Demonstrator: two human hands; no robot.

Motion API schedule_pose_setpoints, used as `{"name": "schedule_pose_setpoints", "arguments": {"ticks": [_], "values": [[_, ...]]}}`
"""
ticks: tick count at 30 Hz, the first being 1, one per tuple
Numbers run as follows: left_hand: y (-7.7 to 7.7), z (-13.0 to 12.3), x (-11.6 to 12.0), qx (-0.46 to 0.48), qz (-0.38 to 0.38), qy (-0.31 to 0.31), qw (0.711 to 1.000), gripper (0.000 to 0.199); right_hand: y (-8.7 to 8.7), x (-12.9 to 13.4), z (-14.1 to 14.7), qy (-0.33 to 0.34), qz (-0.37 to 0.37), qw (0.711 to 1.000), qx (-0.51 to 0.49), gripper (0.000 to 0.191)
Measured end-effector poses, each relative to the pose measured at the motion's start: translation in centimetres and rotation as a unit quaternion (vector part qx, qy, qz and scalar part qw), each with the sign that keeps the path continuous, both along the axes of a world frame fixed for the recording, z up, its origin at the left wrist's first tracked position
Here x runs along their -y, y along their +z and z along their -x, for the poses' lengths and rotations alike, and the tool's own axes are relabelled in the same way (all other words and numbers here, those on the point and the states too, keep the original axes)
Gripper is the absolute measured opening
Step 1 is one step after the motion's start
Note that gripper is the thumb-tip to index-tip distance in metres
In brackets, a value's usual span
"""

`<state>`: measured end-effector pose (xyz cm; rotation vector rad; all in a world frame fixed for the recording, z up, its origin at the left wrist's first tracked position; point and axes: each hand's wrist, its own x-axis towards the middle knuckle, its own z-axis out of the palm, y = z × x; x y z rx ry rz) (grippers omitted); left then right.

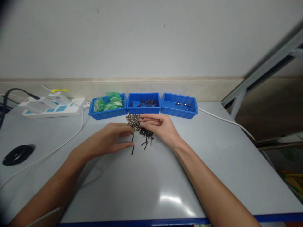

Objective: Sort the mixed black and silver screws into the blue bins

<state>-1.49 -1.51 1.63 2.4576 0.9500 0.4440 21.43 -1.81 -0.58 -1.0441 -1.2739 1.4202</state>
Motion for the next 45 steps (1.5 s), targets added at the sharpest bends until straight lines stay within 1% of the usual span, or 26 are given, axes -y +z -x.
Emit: {"name": "schedule_pose_setpoints", "arguments": {"ticks": [1, 3, 4, 6, 9, 12, 15, 17, 19, 21, 23, 28, 30, 32, 34, 36, 37, 38, 40, 41, 43, 45], "values": [[0.0, 0.1, 0.0, -0.021, 0.003, -0.011, 1.0, 0.015, 0.0, 0.0, 0.1, -0.011, -0.027, 0.999, -0.021, 0.047], [0.0, 0.1, 0.0, -0.039, 0.007, -0.026, 0.999, 0.006, -0.1, 0.0, 0.2, -0.012, -0.07, 0.996, -0.051, 0.066], [-0.1, 0.0, 0.0, -0.041, 0.006, -0.031, 0.999, 0.005, -0.2, 0.0, 0.3, -0.007, -0.082, 0.995, -0.058, 0.072], [-0.3, 0.0, -0.1, -0.04, -0.003, -0.034, 0.999, 0.01, -0.3, 0.0, 0.3, -0.003, -0.091, 0.994, -0.064, 0.076], [-0.6, 0.0, -0.3, -0.026, -0.014, -0.026, 0.999, 0.017, -0.5, -0.1, 0.1, -0.003, -0.092, 0.994, -0.062, 0.071], [-0.7, -0.1, -0.4, 0.041, -0.017, 0.0, 0.999, 0.021, -0.5, -0.3, -0.3, -0.005, -0.083, 0.996, -0.031, 0.05], [-0.5, -0.4, -0.4, 0.119, -0.013, 0.042, 0.992, 0.019, -0.2, -0.2, -0.5, -0.01, -0.075, 0.996, 0.042, 0.035], [-0.4, -0.7, -0.2, 0.154, -0.008, 0.069, 0.986, 0.018, 0.0, -0.1, -0.4, 0.009, -0.076, 0.992, 0.098, 0.033], [-0.2, -1.0, 0.0, 0.183, -0.002, 0.087, 0.979, 0.02, 0.1, 0.1, -0.3, 0.052, -0.067, 0.989, 0.124, 0.031], [-0.2, -1.2, 0.2, 0.206, 0.008, 0.096, 0.974, 0.024, 0.0, 0.2, -0.1, 0.096, -0.042, 0.988, 0.113, 0.03], [-0.2, -1.4, 0.4, 0.217, 0.019, 0.101, 0.971, 0.028, -0.2, 0.2, -0.1, 0.12, -0.018, 0.989, 0.086, 0.029], [-0.5, -1.6, 0.4, 0.232, 0.052, 0.101, 0.966, 0.032, -0.2, 0.2, -0.2, 0.135, 0.019, 0.99, 0.031, 0.029], [-0.5, -1.5, 0.4, 0.226, 0.059, 0.092, 0.968, 0.03, 0.1, 0.3, -0.3, 0.136, 0.024, 0.99, 0.031, 0.026], [-0.3, -1.2, 0.3, 0.189, 0.054, 0.074, 0.978, 0.024, 0.4, 0.3, -0.3, 0.12, 0.025, 0.991, 0.057, 0.021], [-0.1, -0.8, 0.2, 0.126, 0.043, 0.042, 0.99, 0.018, 0.7, 0.3, -0.2, 0.075, 0.015, 0.994, 0.083, 0.021], [0.1, -0.4, 0.2, 0.062, 0.038, 0.001, 0.997, 0.016, 0.8, 0.2, -0.1, 0.017, -0.013, 0.997, 0.074, 0.02], [0.2, -0.3, 0.2, 0.037, 0.042, -0.021, 0.998, 0.016, 0.8, 0.2, -0.1, -0.006, -0.036, 0.998, 0.059, 0.024], [0.1, -0.2, 0.2, 0.019, 0.048, -0.04, 0.998, 0.017, 0.7, 0.2, -0.1, -0.021, -0.06, 0.997, 0.043, 0.031], [-0.2, -0.3, 0.2, 0.0, 0.059, -0.07, 0.996, 0.015, 0.6, 0.1, -0.1, -0.033, -0.1, 0.994, 0.017, 0.049], [-0.4, -0.4, 0.2, -0.003, 0.062, -0.08, 0.995, 0.014, 0.5, 0.1, -0.2, -0.034, -0.112, 0.993, 0.012, 0.054], [-0.9, -0.7, 0.3, -0.003, 0.066, -0.094, 0.993, 0.011, 0.4, 0.0, -0.2, -0.037, -0.118, 0.992, 0.007, 0.056], [-1.2, -0.8, 0.3, 0.002, 0.065, -0.098, 0.993, 0.011, 0.2, -0.1, -0.3, -0.045, -0.113, 0.993, 0.002, 0.051]]}}
